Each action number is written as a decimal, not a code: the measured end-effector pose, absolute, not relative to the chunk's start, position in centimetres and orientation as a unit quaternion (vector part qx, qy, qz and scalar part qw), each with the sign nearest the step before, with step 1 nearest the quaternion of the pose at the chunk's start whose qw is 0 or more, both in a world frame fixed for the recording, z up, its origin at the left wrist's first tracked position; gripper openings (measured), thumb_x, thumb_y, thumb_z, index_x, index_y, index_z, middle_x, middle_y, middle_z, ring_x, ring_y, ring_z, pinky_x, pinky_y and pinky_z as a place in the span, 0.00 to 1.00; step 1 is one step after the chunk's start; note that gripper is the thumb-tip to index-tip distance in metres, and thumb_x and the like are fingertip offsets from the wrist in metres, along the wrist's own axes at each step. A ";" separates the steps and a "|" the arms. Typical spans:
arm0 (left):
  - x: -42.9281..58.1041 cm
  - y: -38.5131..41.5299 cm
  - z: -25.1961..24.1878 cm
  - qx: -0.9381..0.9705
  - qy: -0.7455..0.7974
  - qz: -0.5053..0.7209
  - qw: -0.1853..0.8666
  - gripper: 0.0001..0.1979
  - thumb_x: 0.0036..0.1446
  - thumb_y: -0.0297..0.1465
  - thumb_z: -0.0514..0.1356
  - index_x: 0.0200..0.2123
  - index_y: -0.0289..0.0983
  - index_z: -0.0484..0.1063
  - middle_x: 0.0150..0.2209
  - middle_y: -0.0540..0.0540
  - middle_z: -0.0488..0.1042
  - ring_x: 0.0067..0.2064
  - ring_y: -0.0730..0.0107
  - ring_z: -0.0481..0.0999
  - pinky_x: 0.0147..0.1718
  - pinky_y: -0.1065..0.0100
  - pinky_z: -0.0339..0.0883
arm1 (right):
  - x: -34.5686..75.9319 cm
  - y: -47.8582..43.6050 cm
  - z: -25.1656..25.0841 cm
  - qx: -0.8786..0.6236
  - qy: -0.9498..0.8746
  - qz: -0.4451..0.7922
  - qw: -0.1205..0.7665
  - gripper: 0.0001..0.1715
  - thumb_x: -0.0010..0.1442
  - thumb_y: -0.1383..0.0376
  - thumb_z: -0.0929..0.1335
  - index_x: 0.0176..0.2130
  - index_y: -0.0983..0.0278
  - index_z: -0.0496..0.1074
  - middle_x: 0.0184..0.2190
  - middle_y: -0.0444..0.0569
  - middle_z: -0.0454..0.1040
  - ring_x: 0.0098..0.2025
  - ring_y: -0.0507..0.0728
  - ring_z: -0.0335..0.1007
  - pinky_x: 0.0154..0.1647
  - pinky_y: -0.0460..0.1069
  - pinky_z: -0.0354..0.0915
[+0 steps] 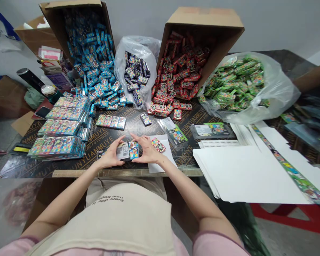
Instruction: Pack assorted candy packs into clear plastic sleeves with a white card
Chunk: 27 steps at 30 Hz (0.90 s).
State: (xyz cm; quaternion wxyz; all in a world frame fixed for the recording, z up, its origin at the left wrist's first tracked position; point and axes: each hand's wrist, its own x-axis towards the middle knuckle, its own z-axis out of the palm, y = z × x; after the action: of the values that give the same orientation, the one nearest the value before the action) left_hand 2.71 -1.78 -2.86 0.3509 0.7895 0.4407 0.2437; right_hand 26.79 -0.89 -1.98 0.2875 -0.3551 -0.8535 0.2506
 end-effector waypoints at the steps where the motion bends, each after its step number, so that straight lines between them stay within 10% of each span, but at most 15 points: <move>1: 2.6 -1.8 -2.8 0.785 0.444 0.245 0.356 0.56 0.35 0.25 0.67 0.67 0.39 0.44 0.55 0.41 0.64 0.56 0.53 0.65 0.58 0.53 0.57 | 26.8 -0.8 -1.9 -0.357 -0.850 0.257 0.289 0.63 0.47 0.48 0.75 0.69 0.58 0.43 0.51 0.54 0.70 0.52 0.65 0.65 0.58 0.62 0.53; 11: 1.8 -0.9 -2.2 0.777 0.470 0.249 0.337 0.57 0.37 0.26 0.68 0.68 0.42 0.42 0.57 0.41 0.65 0.57 0.52 0.66 0.58 0.52 0.56 | 26.1 -0.6 -2.2 -0.393 -0.835 0.222 0.315 0.69 0.43 0.42 0.75 0.69 0.58 0.39 0.56 0.57 0.69 0.56 0.67 0.63 0.60 0.63 0.48; 20: 1.5 -0.3 -3.7 0.778 0.523 0.218 0.270 0.58 0.38 0.28 0.69 0.69 0.43 0.40 0.55 0.41 0.66 0.55 0.52 0.66 0.56 0.52 0.58 | 25.8 3.6 -4.0 -0.530 -0.753 0.144 0.362 0.43 0.62 0.51 0.64 0.69 0.59 0.45 0.48 0.54 0.75 0.54 0.64 0.65 0.57 0.61 0.51; 27: 1.2 0.0 -5.8 0.772 0.542 0.202 0.265 0.46 0.38 0.35 0.72 0.62 0.40 0.61 0.54 0.38 0.68 0.57 0.48 0.65 0.56 0.49 0.56 | 27.5 10.9 -6.0 -0.677 -0.676 0.098 0.273 0.49 0.52 0.62 0.69 0.68 0.65 0.49 0.40 0.56 0.76 0.44 0.67 0.69 0.48 0.59 0.57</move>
State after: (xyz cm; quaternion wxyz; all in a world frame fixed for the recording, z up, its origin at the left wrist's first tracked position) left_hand 1.17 0.02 -5.81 0.2649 0.7717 0.5418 0.2020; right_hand 27.51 10.88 -6.04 0.2729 -0.6770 -0.6765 0.0979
